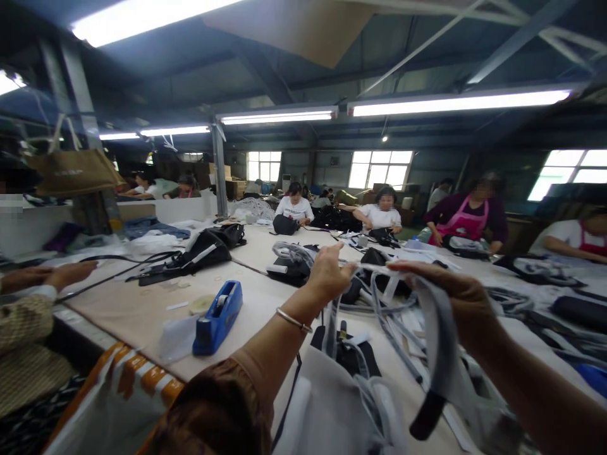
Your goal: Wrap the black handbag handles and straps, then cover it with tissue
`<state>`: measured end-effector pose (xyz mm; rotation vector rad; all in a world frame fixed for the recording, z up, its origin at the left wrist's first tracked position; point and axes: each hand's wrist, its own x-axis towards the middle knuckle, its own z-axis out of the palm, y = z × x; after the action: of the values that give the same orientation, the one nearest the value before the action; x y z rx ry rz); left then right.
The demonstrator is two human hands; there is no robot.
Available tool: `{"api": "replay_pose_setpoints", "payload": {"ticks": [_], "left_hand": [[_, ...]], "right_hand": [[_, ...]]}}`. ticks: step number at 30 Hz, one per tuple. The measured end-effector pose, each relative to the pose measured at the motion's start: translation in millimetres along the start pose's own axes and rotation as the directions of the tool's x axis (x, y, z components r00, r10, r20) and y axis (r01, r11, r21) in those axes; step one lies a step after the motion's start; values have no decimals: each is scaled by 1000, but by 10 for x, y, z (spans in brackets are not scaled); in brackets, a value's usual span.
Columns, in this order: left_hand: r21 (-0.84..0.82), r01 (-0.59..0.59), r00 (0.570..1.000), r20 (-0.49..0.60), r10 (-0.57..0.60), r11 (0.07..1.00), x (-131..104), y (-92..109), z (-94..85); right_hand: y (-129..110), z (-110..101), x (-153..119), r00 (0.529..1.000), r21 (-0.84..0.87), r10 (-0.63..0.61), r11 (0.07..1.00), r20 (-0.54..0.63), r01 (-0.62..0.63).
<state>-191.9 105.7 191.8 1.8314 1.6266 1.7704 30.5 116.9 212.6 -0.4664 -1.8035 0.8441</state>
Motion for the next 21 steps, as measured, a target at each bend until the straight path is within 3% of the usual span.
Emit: {"api": "replay_pose_setpoints", "payload": {"ticks": [2, 3, 4, 5, 7, 8, 9, 10, 12, 14, 15, 17, 19, 21], "left_hand": [[-87, 140, 988, -57, -145, 986, -240, -39, 2], [-133, 206, 977, -23, -211, 969, -383, -41, 9], [-201, 284, 959, 81, -273, 937, -531, -33, 22], [-327, 429, 895, 276, -349, 842, -675, -15, 42], [-442, 695, 684, 649, -334, 567, -918, 40, 102], [-453, 784, 591, 753, -289, 424, -1005, 68, 134], [-465, 825, 549, 793, -264, 320, -1064, 92, 163], [-494, 831, 553, 787, -275, 255, -1096, 105, 184], [-591, 774, 629, 680, -377, 225, -1093, 90, 188], [-663, 689, 706, 526, -475, 291, -1043, 23, 144], [-681, 650, 736, 452, -504, 338, -1018, -19, 113], [-704, 572, 785, 321, -530, 421, -992, -90, 62], [-706, 531, 808, 257, -530, 467, -1009, -102, 55], [-693, 547, 807, 290, -514, 469, -1043, -37, 86]], "right_hand": [[248, 125, -103, 999, -47, -2, 999, 35, 4], [368, 190, -144, 999, -62, -1, 998, 49, 4], [478, 254, -177, 998, -72, -2, 997, 59, 7], [575, 316, -201, 997, -85, -4, 996, 75, 11], [722, 428, -220, 992, -119, -14, 992, 122, 28], [773, 475, -221, 988, -135, -24, 990, 154, 45], [812, 514, -220, 983, -153, -31, 986, 180, 59], [840, 544, -224, 982, -173, -30, 983, 188, 63], [863, 579, -268, 992, -214, 22, 977, 122, 4], [838, 592, -384, 983, -209, 180, 963, 38, -168], [806, 598, -466, 956, -170, 287, 946, 52, -275], [715, 627, -648, 863, -66, 466, 884, 196, -462], [603, 685, -793, 780, 30, 511, 830, 360, -557], [488, 749, -847, 764, 116, 506, 799, 400, -590]]}}
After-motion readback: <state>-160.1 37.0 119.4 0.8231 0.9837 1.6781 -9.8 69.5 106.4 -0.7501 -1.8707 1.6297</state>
